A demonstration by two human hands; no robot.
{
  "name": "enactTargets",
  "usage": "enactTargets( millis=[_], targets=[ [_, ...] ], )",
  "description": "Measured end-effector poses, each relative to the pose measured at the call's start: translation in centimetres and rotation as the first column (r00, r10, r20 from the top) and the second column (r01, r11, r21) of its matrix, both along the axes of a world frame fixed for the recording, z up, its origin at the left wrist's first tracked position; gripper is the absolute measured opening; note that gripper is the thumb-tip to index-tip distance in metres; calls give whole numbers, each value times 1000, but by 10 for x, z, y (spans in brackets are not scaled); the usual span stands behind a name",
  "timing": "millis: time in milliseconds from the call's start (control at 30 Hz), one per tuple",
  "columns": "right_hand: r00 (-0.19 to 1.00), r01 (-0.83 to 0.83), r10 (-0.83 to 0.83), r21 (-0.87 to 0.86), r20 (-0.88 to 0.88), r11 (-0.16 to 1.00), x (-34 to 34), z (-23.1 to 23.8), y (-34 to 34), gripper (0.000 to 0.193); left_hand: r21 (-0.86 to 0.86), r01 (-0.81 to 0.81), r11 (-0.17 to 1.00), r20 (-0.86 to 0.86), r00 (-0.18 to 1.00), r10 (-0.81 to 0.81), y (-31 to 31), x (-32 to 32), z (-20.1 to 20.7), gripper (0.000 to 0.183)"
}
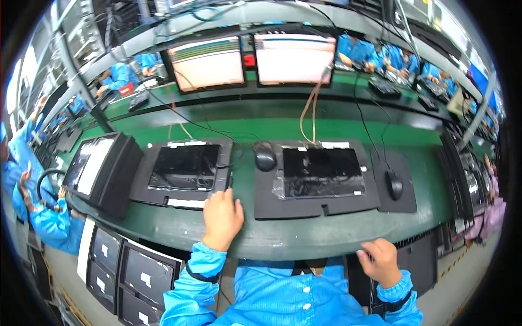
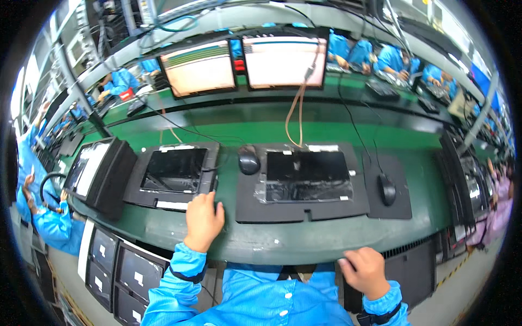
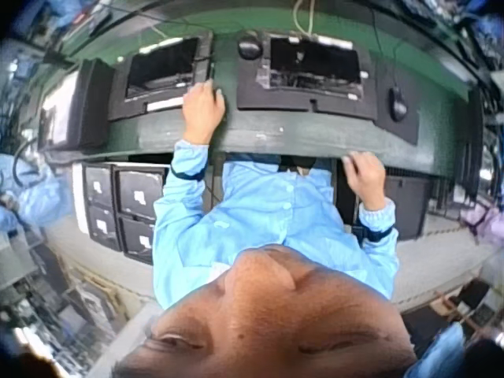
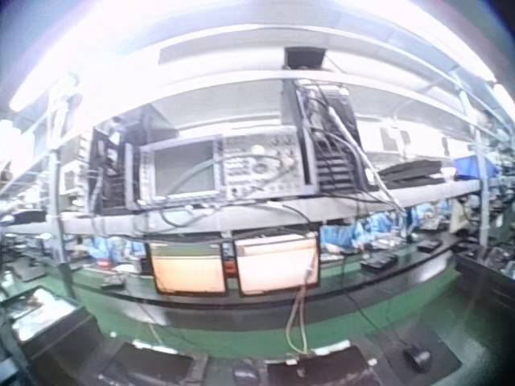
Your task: Assembling and inspecting electronic tablet screens in a factory environment.
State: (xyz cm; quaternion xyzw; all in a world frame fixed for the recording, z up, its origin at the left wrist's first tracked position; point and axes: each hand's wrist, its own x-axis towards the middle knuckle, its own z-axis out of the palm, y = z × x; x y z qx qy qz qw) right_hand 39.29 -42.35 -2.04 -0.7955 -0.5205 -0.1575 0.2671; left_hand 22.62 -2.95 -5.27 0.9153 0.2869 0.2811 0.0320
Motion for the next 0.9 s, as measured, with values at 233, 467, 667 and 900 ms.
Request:
enactTargets(
  millis=[233, 467, 667, 900],
  targets=[
    [779, -600, 612, -117, 138, 791, -2, 46, 196, 24, 277, -180, 944, -309, 914, 265, -24, 21, -15, 45],
    [675, -653, 703, -262, 227, 711, -2, 12, 309, 34, -64, -268, 961, -86, 961, 263, -32, 12, -30, 18],
    [502, -729, 848, -442, 173, 522, -2, 3, 334, 25, -396, -17, 918, 360, 917, 172, -55, -29, -12, 21],
    [393, -917, 894, -25, -216, 397, -116, 35, 319, 21, -337, 68, 939, 552, 822, 138, -82, -212, -3, 34]
  ],
)
